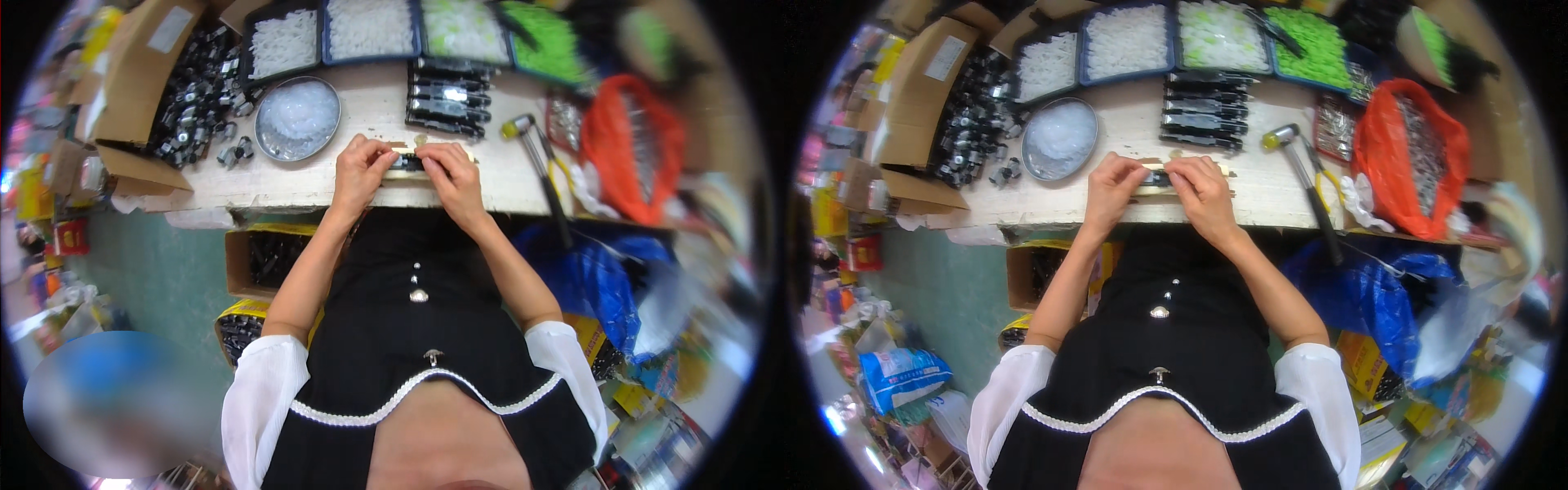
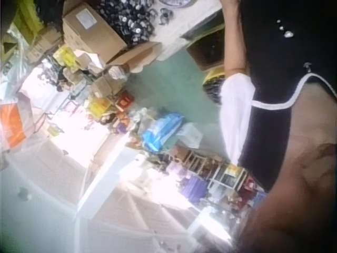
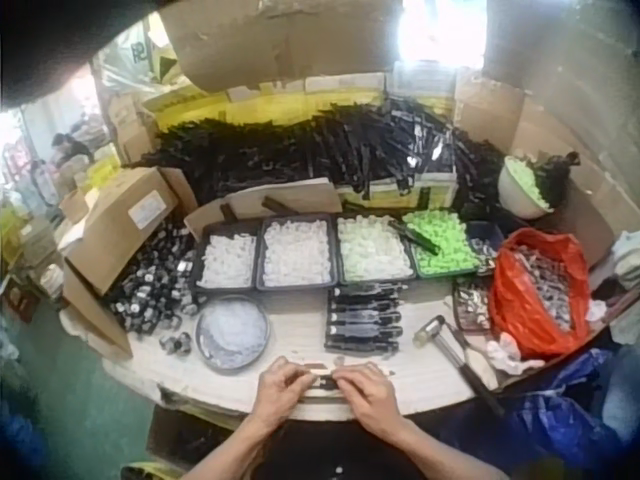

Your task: The person assembles small lock mechanisms at a cluttered workbench. They repeatedly pick up a metal lock body, insert a white plastic pin and a green plastic pin, and use a hammer to tap the pins into place. The person then places the assembled unit into a cardboard box.

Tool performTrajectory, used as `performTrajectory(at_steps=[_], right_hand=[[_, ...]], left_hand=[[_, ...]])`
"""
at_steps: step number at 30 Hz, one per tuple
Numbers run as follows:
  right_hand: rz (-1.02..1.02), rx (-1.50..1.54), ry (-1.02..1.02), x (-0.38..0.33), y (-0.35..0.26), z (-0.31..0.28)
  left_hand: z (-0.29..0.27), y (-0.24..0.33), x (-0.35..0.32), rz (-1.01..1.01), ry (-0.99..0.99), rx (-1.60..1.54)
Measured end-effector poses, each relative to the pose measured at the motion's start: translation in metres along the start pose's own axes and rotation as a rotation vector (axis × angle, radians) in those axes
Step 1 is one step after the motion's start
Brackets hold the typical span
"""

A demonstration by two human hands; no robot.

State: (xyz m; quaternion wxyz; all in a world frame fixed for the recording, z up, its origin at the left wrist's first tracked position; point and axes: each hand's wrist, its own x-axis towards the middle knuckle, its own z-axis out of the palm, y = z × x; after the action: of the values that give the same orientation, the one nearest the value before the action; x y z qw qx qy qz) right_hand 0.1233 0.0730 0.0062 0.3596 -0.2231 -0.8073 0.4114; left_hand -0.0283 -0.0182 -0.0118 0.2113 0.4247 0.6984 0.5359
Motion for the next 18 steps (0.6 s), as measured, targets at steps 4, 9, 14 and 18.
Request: performTrajectory(at_steps=[4, 9, 14, 18], right_hand=[[0.057, 0.092, 0.026, 0.003, 0.0, -0.005], [0.015, -0.198, 0.219, 0.031, 0.024, -0.075], [0.214, -0.912, 0.167, 0.049, 0.074, -0.167], [0.381, -1.122, 0.044, 0.049, 0.113, -0.189]], left_hand=[[-0.004, -0.002, 0.003, -0.053, -0.059, -0.031], [-0.013, 0.022, 0.032, 0.076, -0.2, 0.372], [-0.02, 0.028, 0.11, 0.189, -0.052, 0.592], [-0.018, 0.026, 0.172, 0.14, 0.079, 0.841]])
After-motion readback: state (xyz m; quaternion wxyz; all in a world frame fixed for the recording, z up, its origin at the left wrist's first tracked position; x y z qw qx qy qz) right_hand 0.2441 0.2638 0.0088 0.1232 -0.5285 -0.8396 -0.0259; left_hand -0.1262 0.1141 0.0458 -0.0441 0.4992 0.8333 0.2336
